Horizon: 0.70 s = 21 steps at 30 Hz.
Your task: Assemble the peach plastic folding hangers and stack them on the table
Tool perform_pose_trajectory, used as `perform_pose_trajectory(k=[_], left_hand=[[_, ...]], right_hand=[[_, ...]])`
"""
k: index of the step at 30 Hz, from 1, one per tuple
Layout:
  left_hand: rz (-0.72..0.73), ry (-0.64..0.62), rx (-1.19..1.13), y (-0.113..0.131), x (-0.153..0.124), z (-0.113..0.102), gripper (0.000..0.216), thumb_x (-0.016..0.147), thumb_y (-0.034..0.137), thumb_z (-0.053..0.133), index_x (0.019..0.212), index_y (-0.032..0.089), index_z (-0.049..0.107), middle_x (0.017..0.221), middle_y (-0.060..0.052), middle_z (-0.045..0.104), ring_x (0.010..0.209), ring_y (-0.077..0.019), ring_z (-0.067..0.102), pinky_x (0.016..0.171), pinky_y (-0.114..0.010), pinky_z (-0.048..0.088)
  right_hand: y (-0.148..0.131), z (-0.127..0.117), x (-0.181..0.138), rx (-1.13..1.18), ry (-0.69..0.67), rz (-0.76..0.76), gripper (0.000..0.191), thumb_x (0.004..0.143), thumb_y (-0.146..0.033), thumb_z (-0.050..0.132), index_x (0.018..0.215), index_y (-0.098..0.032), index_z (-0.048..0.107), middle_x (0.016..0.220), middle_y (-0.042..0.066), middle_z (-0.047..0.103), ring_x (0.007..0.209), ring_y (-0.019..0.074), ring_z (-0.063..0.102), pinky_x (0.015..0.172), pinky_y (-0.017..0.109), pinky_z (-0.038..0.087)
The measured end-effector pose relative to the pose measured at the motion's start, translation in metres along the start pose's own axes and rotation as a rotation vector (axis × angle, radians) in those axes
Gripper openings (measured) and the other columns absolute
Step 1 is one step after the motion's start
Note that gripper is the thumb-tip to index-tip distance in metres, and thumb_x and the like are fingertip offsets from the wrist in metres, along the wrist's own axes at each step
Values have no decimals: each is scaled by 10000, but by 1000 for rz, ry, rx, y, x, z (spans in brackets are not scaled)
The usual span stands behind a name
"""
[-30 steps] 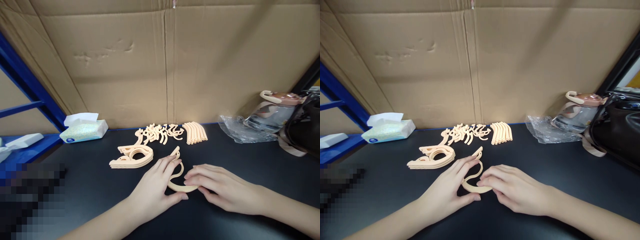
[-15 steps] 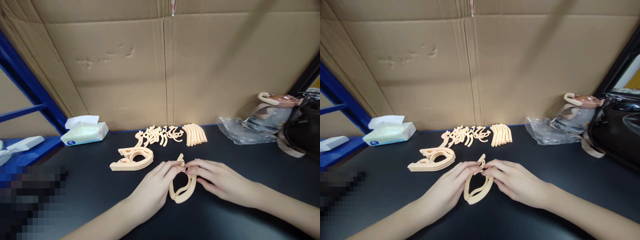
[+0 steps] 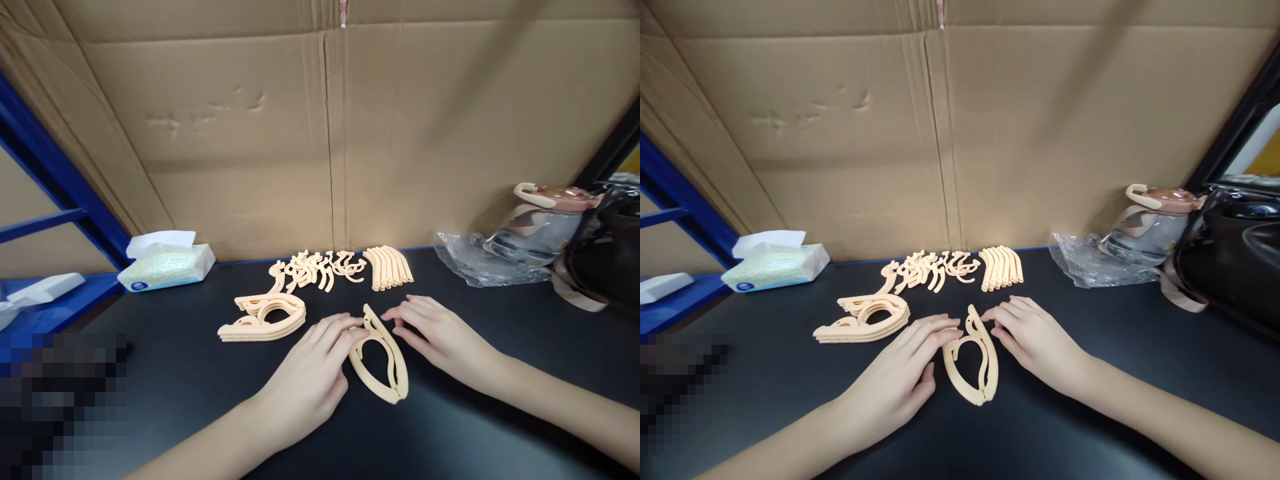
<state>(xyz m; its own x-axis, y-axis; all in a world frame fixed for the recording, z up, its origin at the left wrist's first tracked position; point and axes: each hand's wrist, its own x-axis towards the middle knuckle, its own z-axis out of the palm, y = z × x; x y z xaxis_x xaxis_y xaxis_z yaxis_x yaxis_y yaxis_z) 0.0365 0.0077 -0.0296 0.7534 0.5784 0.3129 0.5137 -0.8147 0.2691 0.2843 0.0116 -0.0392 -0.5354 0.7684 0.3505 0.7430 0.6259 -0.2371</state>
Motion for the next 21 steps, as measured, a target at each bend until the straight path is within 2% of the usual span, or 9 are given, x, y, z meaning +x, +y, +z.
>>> perform_pose_trajectory(k=[8, 15, 18, 21], left_hand=[[-33, 25, 28, -5, -1, 5, 506, 823, 25, 419, 1284, 228, 370, 1344, -51, 447, 1283, -202, 370, 1066, -396, 376], [-53, 25, 10, -7, 0, 8, 515, 825, 102, 497, 1304, 231, 357, 1359, -54, 435, 1296, -212, 354, 1075, -414, 365], [-52, 17, -4, -8, 0, 8, 508, 832, 176, 548, 1302, 224, 363, 1368, -60, 430, 1306, -216, 341, 1083, -414, 356], [-61, 18, -15, -8, 0, 9, 527, 833, 253, 592, 1306, 217, 361, 1369, -69, 437, 1312, -227, 340, 1084, -428, 358]], right_hand=[[-6, -4, -1, 34, 22, -41, 172, 953, -172, 401, 1054, -215, 533, 1070, 13, 648, 954, 159, 608, 1051, 459, 322], [-9, -10, -2, 91, -60, -40, 243, 988, -220, 328, 1144, -221, 515, 1132, 14, 629, 1019, 150, 585, 1093, 441, 268], [-8, -11, -3, 110, -108, -33, 353, 985, -333, 357, 1321, -232, 395, 1296, 47, 541, 1176, 202, 503, 1094, 469, 267], [-6, -7, -4, 103, -161, -66, 656, 914, -500, 467, 1452, -253, 185, 1431, 73, 398, 1279, 259, 399, 1095, 508, 251]])
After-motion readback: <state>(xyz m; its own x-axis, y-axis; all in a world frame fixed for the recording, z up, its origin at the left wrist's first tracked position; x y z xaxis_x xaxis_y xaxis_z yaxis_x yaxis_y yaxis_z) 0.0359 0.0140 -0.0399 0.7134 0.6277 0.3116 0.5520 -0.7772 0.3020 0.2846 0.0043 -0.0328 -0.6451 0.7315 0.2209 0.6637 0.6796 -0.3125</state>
